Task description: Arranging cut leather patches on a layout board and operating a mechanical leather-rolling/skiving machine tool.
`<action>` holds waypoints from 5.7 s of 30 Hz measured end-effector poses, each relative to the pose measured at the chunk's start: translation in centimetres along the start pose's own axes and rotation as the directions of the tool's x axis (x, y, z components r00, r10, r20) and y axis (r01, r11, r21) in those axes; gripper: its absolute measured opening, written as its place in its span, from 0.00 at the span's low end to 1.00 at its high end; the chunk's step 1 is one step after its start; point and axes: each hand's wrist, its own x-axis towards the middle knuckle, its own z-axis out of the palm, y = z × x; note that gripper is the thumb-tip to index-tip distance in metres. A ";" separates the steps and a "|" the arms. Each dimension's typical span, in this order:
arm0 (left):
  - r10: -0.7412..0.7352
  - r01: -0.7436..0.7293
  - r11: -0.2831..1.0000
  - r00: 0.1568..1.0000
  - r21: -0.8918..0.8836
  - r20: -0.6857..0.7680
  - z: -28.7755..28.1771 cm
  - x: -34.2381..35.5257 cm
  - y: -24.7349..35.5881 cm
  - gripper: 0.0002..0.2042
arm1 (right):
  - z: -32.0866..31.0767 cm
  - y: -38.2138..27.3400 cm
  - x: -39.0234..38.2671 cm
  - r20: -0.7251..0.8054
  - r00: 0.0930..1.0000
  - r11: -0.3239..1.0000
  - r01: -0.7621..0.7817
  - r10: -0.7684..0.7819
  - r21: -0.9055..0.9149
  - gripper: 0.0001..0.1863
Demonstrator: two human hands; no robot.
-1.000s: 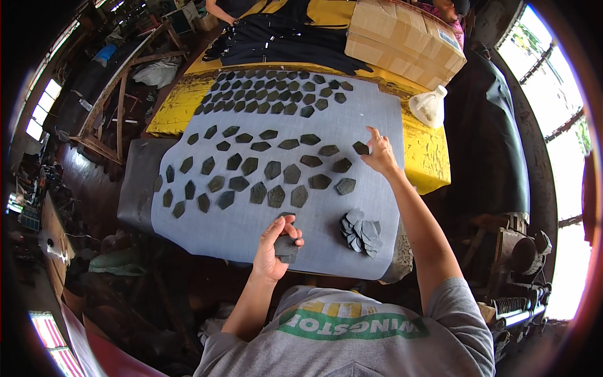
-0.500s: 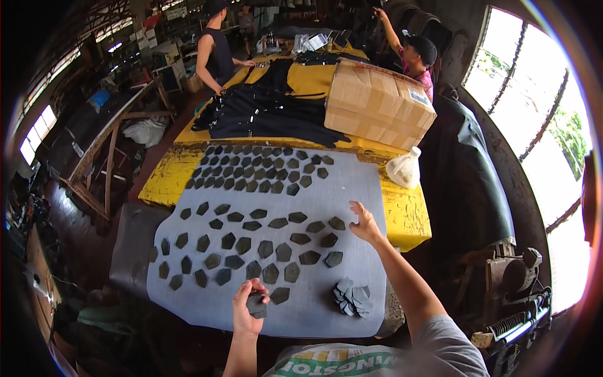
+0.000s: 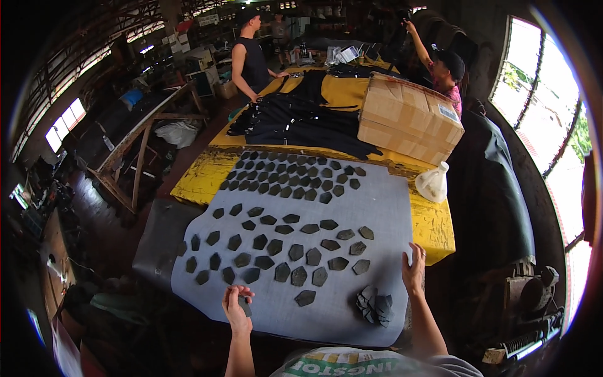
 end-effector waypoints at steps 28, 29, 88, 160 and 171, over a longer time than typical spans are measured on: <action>-0.108 0.106 0.994 0.990 -0.029 -0.086 -2.0 -1.0 -1.0 0.09 | -0.5 2.0 -6.7 -0.093 0.991 0.963 -0.115 0.095 -0.245 0.23; -0.070 0.063 0.994 0.995 -0.093 -0.077 -1.7 -1.0 -0.8 0.10 | -0.5 2.0 -6.6 -0.107 0.991 0.967 -0.107 0.084 -0.232 0.23; -0.241 0.581 0.809 0.463 -0.087 0.853 11.7 -8.8 -1.6 0.13 | -0.5 2.3 -7.0 -0.131 0.982 0.987 -0.144 0.133 -0.076 0.24; -0.184 0.573 0.807 0.476 -0.145 0.860 11.0 -8.7 -2.3 0.13 | -0.5 2.2 -7.0 -0.121 0.984 0.978 -0.147 0.130 -0.148 0.26; -0.181 0.573 0.809 0.458 -0.133 0.870 11.0 -8.8 -2.4 0.12 | -0.6 1.8 -7.0 -0.142 0.984 0.981 -0.130 0.110 -0.141 0.28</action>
